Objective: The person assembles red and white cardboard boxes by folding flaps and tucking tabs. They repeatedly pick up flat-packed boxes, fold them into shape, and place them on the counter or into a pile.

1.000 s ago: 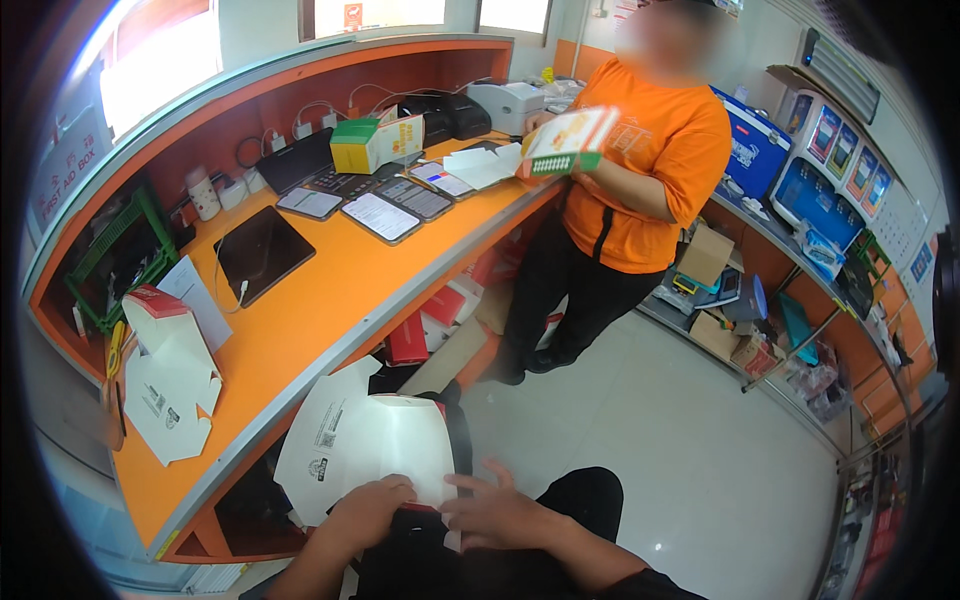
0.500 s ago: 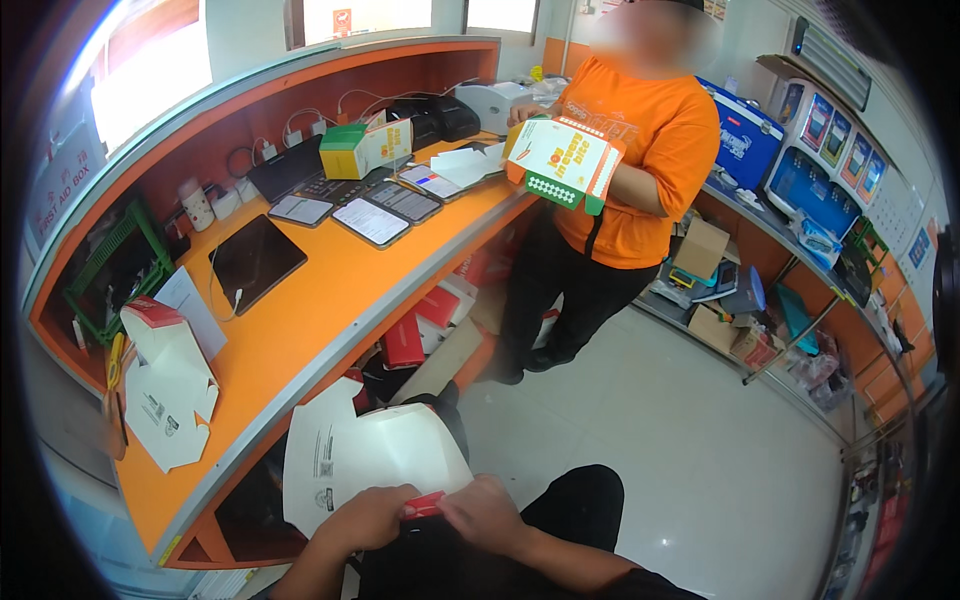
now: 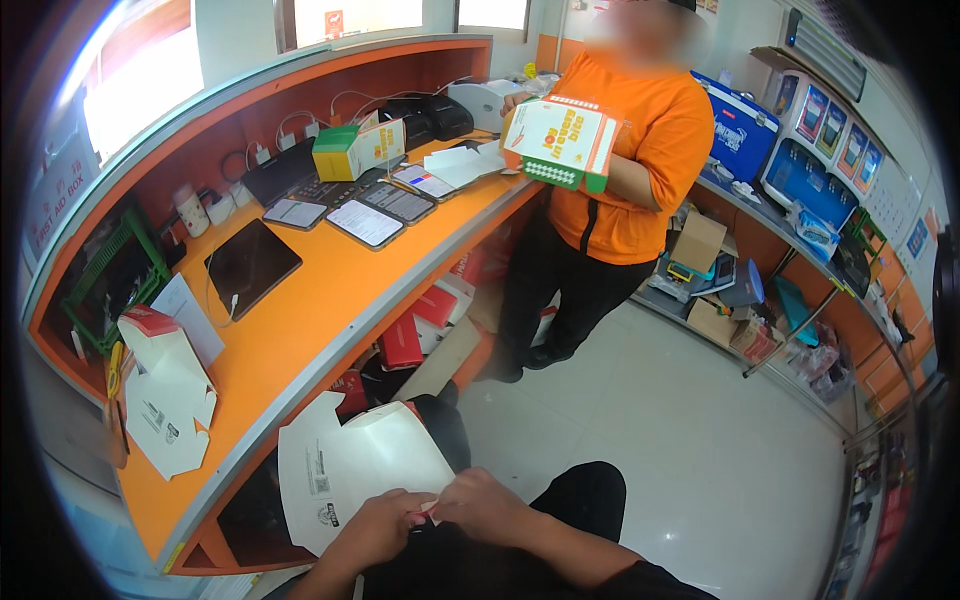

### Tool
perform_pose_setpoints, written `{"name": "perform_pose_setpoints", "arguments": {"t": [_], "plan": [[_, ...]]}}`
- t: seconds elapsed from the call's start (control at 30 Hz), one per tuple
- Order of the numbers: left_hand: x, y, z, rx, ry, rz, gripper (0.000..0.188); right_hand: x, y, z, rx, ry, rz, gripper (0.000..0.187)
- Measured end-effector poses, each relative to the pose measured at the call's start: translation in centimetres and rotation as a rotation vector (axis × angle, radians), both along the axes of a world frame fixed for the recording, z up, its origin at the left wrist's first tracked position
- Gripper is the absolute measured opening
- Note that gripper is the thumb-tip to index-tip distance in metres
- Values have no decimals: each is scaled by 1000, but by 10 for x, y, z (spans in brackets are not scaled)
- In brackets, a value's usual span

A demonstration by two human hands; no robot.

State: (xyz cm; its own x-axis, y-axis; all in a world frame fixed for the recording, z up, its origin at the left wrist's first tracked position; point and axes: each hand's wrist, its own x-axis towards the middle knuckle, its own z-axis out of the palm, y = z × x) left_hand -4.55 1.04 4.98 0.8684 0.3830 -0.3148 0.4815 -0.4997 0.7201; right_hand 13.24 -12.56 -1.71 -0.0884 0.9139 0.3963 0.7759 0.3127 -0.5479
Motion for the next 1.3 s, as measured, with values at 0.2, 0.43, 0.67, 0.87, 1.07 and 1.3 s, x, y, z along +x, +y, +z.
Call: {"name": "perform_pose_setpoints", "arguments": {"t": [0.2, 0.43, 0.67, 0.87, 1.07, 1.3], "plan": [[-5, 3, 1, -154, 1, 16, 23, -5, 12, 18, -30, -54, 37, 24], [-20, -6, -7, -3, -233, 156, 25, -27, 7, -3, 344, 143, -298, 30], [-21, -16, -1, -597, -672, 543, 40, -39, -14, -7, 400, 318, 36, 49], [-6, -28, 6, -1105, -967, 679, 46, -34, -6, 10, 516, 87, -57, 45], [-3, -32, 8, -1003, -969, 666, 39, -24, -9, 9, 597, 107, 5, 42], [-9, -20, 6, -903, -1034, 602, 22, -33, -23, 0, 587, 738, -12, 33]]}}
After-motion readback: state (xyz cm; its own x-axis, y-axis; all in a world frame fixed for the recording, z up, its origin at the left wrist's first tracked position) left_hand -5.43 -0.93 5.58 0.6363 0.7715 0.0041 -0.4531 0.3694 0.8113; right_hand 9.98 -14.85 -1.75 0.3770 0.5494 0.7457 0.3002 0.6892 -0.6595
